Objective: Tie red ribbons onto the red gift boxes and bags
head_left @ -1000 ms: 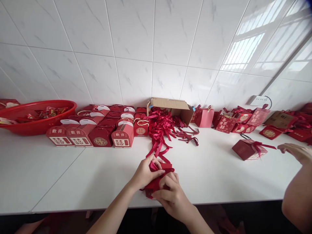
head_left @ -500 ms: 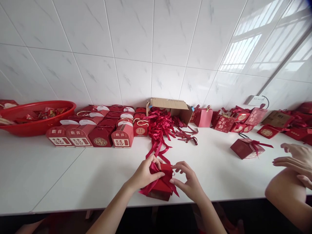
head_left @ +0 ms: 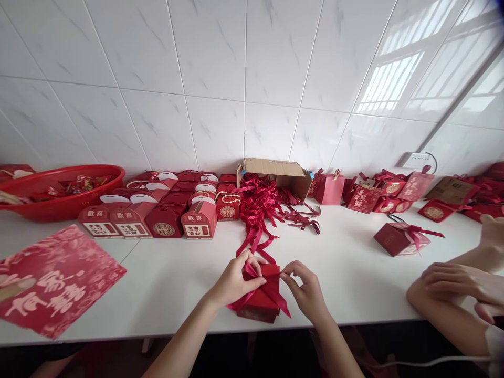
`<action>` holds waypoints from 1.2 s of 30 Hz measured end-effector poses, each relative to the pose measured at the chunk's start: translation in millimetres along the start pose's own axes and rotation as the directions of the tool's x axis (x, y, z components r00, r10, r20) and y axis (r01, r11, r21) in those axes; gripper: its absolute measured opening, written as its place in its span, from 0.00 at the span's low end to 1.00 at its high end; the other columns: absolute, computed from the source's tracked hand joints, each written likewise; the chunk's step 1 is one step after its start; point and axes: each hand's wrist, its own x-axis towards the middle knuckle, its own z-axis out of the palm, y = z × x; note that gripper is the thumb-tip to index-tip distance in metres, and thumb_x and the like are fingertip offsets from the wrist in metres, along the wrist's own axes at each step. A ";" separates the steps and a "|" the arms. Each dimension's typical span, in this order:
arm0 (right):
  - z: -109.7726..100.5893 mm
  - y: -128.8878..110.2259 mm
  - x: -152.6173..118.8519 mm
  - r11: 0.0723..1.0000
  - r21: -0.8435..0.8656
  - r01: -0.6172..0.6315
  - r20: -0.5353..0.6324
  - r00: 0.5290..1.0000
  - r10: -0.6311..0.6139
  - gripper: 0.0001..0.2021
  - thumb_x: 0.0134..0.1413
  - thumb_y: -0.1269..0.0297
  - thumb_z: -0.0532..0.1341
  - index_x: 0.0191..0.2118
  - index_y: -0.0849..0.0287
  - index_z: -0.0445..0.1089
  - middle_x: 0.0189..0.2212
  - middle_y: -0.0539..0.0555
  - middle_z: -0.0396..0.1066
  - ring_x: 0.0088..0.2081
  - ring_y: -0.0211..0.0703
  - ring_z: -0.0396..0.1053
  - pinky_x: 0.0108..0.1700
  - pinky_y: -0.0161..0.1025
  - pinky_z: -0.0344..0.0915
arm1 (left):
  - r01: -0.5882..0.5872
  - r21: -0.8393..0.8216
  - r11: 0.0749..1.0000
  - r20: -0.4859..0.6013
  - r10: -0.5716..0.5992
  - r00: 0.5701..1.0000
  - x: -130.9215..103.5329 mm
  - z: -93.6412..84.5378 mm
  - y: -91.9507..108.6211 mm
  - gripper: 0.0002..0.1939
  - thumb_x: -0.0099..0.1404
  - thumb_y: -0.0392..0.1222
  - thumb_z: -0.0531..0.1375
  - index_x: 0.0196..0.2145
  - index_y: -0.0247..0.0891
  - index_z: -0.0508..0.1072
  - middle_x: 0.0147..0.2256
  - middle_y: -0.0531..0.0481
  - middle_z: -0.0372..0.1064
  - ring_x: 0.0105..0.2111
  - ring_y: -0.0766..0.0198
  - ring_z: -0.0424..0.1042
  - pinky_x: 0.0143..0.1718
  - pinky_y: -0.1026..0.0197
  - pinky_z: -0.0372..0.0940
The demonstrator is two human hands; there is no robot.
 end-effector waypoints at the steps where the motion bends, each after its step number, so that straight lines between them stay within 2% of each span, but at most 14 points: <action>1: -0.4 0.7 -0.2 1.000 -0.016 0.005 -0.005 1.000 -0.006 0.11 0.60 0.59 0.58 0.29 0.57 0.69 0.28 0.52 0.70 0.31 0.41 0.67 0.35 0.38 0.64 | 0.003 -0.004 1.000 -0.001 -0.003 1.000 0.0 0.1 -0.3 0.09 0.55 0.38 0.66 0.30 0.39 0.67 0.46 0.45 0.73 0.50 0.56 0.71 0.56 0.51 0.58; 8: -2.5 3.1 1.4 0.993 -0.120 0.018 -0.004 1.000 -0.018 0.12 0.60 0.57 0.58 0.28 0.56 0.70 0.27 0.53 0.70 0.30 0.42 0.66 0.37 0.41 0.62 | 0.002 -0.015 1.000 -0.021 -0.002 1.000 -1.0 -0.6 -3.0 0.10 0.55 0.37 0.66 0.30 0.39 0.66 0.46 0.44 0.74 0.51 0.55 0.71 0.56 0.52 0.58; 11: -5.3 -2.4 4.9 0.988 -0.154 0.001 0.057 0.998 0.008 0.14 0.61 0.55 0.56 0.29 0.56 0.69 0.28 0.53 0.71 0.32 0.44 0.67 0.39 0.43 0.63 | -0.005 -0.020 1.000 -0.012 0.005 1.000 -1.1 -2.1 -3.4 0.11 0.55 0.39 0.67 0.30 0.40 0.67 0.43 0.45 0.75 0.52 0.54 0.70 0.56 0.52 0.58; 14: -13.1 -12.6 9.9 0.988 -0.156 0.013 0.138 0.990 0.009 0.12 0.58 0.52 0.59 0.37 0.54 0.70 0.37 0.56 0.72 0.40 0.48 0.69 0.46 0.48 0.63 | -0.018 -0.039 0.999 0.009 0.018 1.000 -1.3 -4.4 -2.7 0.11 0.55 0.42 0.67 0.32 0.40 0.67 0.41 0.47 0.75 0.54 0.53 0.68 0.56 0.52 0.59; 16: -19.0 -20.8 13.6 0.990 -0.132 0.042 0.178 0.984 -0.018 0.16 0.55 0.49 0.61 0.45 0.52 0.70 0.45 0.57 0.69 0.48 0.51 0.66 0.52 0.51 0.61 | -0.020 -0.058 0.998 0.010 0.021 1.000 -1.6 -6.3 -3.2 0.11 0.57 0.46 0.66 0.32 0.41 0.67 0.46 0.46 0.74 0.54 0.53 0.68 0.56 0.52 0.60; 18: -22.3 -29.5 17.9 0.989 -0.123 0.084 0.222 0.973 -0.055 0.19 0.54 0.47 0.62 0.48 0.49 0.70 0.50 0.57 0.66 0.53 0.52 0.63 0.56 0.53 0.58 | -0.020 -0.071 0.997 -0.007 0.019 1.000 -1.7 -8.4 -5.6 0.12 0.59 0.49 0.64 0.29 0.40 0.67 0.51 0.45 0.71 0.56 0.51 0.66 0.56 0.51 0.60; 23: -11.4 -47.6 32.0 0.947 -0.257 0.193 0.346 0.933 -0.096 0.11 0.55 0.51 0.62 0.43 0.43 0.74 0.53 0.53 0.65 0.56 0.54 0.59 0.57 0.57 0.53 | -0.040 -0.078 0.996 -0.056 0.035 0.998 -0.5 -13.6 -13.7 0.16 0.62 0.52 0.60 0.24 0.39 0.69 0.56 0.40 0.67 0.62 0.49 0.57 0.62 0.48 0.48; 26: 0.3 -49.4 40.3 0.904 -0.338 0.261 0.382 0.916 -0.121 0.05 0.55 0.56 0.64 0.37 0.45 0.77 0.51 0.53 0.67 0.54 0.53 0.60 0.56 0.58 0.53 | -0.050 -0.102 0.994 -0.055 0.045 0.998 1.4 -15.2 -12.3 0.17 0.63 0.53 0.59 0.24 0.38 0.68 0.53 0.39 0.69 0.59 0.50 0.61 0.61 0.49 0.51; 29: 6.4 -45.2 44.8 0.886 -0.342 0.314 0.404 0.900 -0.163 0.06 0.55 0.59 0.64 0.30 0.50 0.77 0.48 0.53 0.69 0.50 0.50 0.62 0.55 0.56 0.53 | -0.062 -0.131 0.989 -0.047 0.056 0.997 4.2 -15.4 -7.5 0.18 0.63 0.54 0.58 0.23 0.38 0.66 0.50 0.41 0.70 0.53 0.51 0.67 0.57 0.51 0.57; 36: 8.7 -36.9 43.6 0.876 -0.295 0.382 0.384 0.887 -0.257 0.04 0.52 0.63 0.66 0.28 0.52 0.77 0.48 0.53 0.68 0.52 0.51 0.61 0.54 0.54 0.56 | -0.062 -0.139 0.988 -0.091 0.049 0.995 9.3 -12.8 -3.7 0.16 0.65 0.51 0.55 0.24 0.39 0.67 0.49 0.45 0.69 0.52 0.54 0.66 0.57 0.55 0.55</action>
